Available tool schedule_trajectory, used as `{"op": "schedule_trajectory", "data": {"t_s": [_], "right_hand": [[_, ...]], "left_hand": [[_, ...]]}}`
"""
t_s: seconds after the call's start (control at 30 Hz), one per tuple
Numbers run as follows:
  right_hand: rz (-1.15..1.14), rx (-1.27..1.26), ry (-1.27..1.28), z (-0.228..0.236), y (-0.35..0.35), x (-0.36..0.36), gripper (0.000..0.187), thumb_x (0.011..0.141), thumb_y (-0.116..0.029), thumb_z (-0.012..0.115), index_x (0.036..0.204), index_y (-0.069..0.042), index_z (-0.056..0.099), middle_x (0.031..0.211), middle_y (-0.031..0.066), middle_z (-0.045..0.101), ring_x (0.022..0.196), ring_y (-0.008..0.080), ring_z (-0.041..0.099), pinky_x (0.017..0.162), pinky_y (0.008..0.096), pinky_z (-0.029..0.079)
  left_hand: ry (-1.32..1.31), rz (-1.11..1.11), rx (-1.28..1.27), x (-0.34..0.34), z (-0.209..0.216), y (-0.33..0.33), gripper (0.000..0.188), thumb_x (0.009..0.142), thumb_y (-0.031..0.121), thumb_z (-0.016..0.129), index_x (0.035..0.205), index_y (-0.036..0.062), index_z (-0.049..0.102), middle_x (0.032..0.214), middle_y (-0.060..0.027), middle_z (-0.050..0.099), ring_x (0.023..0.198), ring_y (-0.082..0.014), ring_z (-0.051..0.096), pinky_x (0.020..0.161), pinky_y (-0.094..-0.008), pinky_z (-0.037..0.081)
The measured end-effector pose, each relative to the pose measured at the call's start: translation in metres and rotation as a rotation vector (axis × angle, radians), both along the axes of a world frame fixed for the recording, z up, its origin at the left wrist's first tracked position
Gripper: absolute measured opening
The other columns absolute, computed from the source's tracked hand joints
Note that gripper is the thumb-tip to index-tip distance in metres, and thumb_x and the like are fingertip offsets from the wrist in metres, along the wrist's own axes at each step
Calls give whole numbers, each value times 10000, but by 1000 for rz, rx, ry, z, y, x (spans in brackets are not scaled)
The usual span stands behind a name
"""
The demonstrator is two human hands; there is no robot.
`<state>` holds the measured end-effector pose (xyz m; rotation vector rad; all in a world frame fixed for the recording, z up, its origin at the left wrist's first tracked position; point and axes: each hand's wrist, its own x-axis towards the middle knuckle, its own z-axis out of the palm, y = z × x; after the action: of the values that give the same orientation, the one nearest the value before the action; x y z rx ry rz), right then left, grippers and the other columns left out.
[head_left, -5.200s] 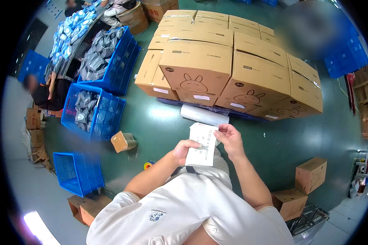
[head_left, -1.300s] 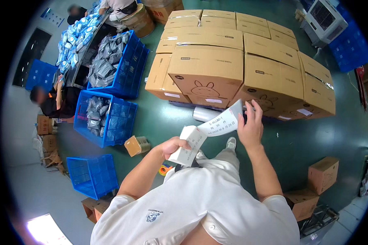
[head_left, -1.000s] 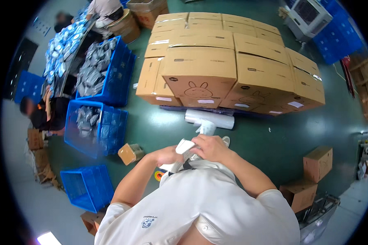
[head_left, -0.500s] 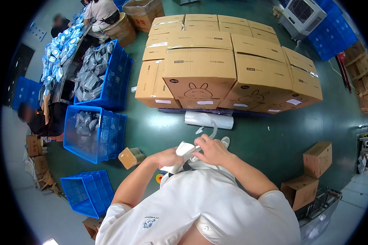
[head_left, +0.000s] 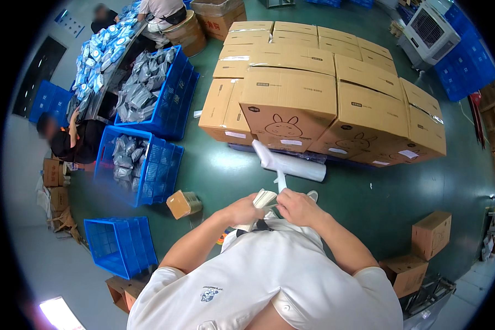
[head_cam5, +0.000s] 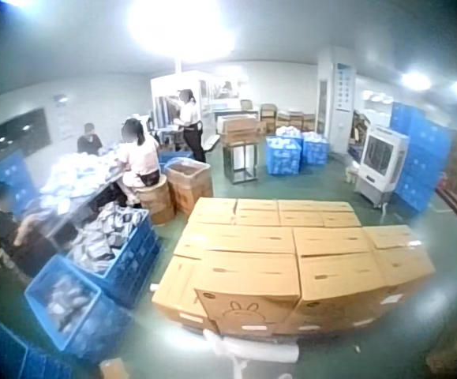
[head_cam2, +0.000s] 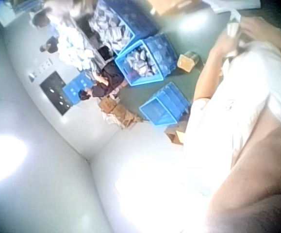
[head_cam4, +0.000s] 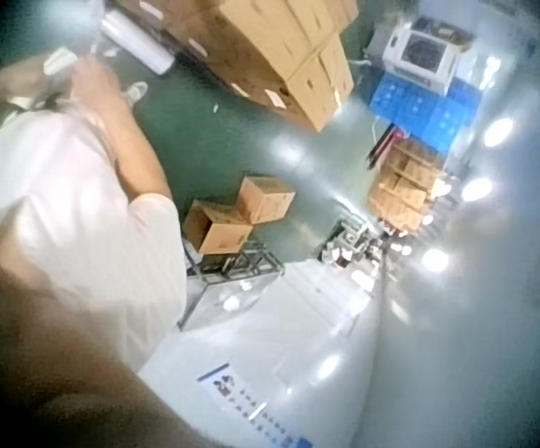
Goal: The person stacks cardboard boxes on a pallet in a warehouse, picking them up from the floor and arranging them into a neat pile. They also handle small white papers, placing them on top of the stacked boxes.
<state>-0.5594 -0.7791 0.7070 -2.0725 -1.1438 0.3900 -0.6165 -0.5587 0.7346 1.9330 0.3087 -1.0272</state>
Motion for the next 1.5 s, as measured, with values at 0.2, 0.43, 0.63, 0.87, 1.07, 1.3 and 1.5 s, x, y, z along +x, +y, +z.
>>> {"op": "schedule_trajectory", "data": {"t_s": [0.2,0.43,0.63,0.87,1.07,1.3,1.5], "right_hand": [[-114,207,-2,7,-13,13,372,792,-21,622,1153,-43,531,1195,165,551,913,344,634,756,395,551],[-263,26,445,-54,-112,42,424,788,-49,588,1211,-31,584,1178,168,628,977,289,648,888,371,512],[-1275,-429,772,-161,-281,82,248,775,-99,584,979,10,676,1040,184,695,1000,316,656,851,392,500],[-1583,-237,162,-183,-199,208,446,867,-216,575,1248,11,534,1124,262,648,1072,423,607,921,469,472],[-1568,141,198,-191,-121,243,659,897,-327,579,1378,86,400,1219,325,578,1132,443,573,950,450,466],[-404,258,355,-124,-2,99,479,841,-204,673,1276,-38,560,1263,206,593,828,263,695,762,357,543],[103,10,286,-12,47,46,682,829,-260,699,1423,-102,403,1304,177,562,870,286,675,794,397,547]], "left_hand": [[148,246,-296,-1,-14,9,666,721,117,658,1347,-18,477,1204,-169,597,1073,-259,584,910,-374,490],[127,538,-150,-14,-48,51,486,703,162,653,1087,-133,614,967,-194,644,807,-289,646,676,-411,530],[347,782,-69,-75,-127,117,675,716,206,590,1338,16,410,1065,-230,581,865,-385,639,728,-521,547],[417,848,-48,-71,-99,82,644,737,150,583,1334,-34,426,1093,-222,594,928,-381,642,779,-498,547],[341,870,-134,-60,-74,61,646,728,150,594,1325,-44,442,1130,-217,588,964,-367,640,813,-486,535],[313,861,-157,-37,-58,49,651,747,193,636,1321,-51,448,1097,-196,588,940,-324,648,776,-450,547],[331,522,-326,-4,-18,35,687,732,241,685,1330,-22,471,1120,-164,609,932,-269,663,797,-388,550]]}}
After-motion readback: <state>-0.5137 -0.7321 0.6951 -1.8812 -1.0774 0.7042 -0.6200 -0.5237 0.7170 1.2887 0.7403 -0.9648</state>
